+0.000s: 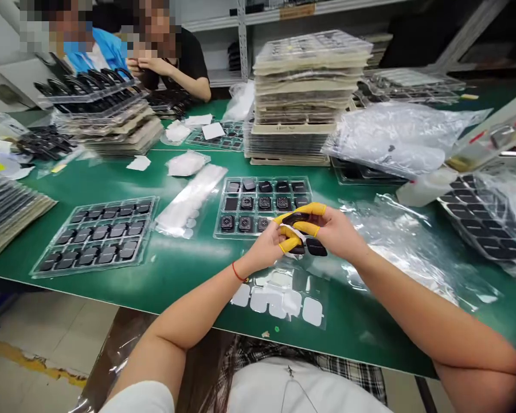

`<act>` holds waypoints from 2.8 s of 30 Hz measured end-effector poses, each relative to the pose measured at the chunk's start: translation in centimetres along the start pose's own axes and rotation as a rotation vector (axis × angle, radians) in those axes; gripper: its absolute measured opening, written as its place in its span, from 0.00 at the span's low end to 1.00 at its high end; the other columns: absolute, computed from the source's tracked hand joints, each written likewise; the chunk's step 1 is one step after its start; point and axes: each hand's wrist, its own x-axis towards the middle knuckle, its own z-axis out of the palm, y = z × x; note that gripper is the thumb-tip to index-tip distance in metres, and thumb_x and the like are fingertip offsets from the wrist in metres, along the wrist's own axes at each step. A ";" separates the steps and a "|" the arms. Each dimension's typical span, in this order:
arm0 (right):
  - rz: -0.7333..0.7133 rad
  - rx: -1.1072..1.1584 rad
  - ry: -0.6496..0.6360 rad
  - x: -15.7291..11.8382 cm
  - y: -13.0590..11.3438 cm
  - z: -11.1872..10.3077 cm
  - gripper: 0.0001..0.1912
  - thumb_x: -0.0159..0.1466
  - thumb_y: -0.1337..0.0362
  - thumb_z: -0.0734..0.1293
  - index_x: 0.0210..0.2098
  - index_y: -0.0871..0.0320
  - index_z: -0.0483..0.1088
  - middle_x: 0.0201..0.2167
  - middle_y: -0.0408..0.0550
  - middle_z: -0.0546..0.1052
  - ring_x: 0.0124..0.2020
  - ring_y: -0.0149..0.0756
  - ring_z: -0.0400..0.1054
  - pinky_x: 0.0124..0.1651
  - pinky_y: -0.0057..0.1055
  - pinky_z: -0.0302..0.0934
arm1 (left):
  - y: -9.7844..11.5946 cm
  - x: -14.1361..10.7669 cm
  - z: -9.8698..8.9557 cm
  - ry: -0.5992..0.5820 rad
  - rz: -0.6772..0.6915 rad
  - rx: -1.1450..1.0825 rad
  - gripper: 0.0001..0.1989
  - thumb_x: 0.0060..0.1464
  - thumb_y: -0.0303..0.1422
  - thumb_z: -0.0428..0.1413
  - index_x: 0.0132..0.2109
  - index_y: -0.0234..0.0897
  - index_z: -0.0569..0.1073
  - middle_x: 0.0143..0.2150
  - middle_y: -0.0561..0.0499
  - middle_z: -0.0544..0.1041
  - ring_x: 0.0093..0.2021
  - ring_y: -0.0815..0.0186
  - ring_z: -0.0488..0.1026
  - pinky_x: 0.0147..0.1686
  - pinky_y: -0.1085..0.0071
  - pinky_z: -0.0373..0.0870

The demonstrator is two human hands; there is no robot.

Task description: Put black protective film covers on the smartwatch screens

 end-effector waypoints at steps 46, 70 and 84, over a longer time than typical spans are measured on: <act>-0.242 -0.781 -0.036 -2.7 2.6 -1.7 0.11 0.67 0.65 0.61 0.41 0.57 0.76 0.35 0.52 0.78 0.38 0.44 0.70 0.42 0.41 0.61 | 1.0 -1.6 1.0 0.107 -0.173 0.306 0.30 0.47 0.33 0.67 0.56 0.39 0.66 0.48 0.48 0.75 0.43 0.66 0.76 0.44 0.68 0.76; -0.587 -0.671 -0.106 -3.1 2.6 -0.8 0.11 0.69 0.63 0.63 0.44 0.50 0.77 0.35 0.49 0.73 0.36 0.37 0.63 0.41 0.37 0.56 | 0.4 -1.6 1.3 0.000 -0.157 0.381 0.28 0.47 0.33 0.65 0.55 0.37 0.68 0.45 0.48 0.75 0.38 0.69 0.73 0.38 0.73 0.72; 0.062 -0.403 -0.085 -1.8 4.0 -2.8 0.23 0.60 0.54 0.69 0.52 0.58 0.72 0.47 0.55 0.75 0.47 0.47 0.67 0.50 0.46 0.64 | 0.9 -1.2 0.9 0.200 -0.084 0.313 0.29 0.46 0.34 0.67 0.55 0.40 0.67 0.46 0.49 0.75 0.41 0.67 0.75 0.41 0.70 0.75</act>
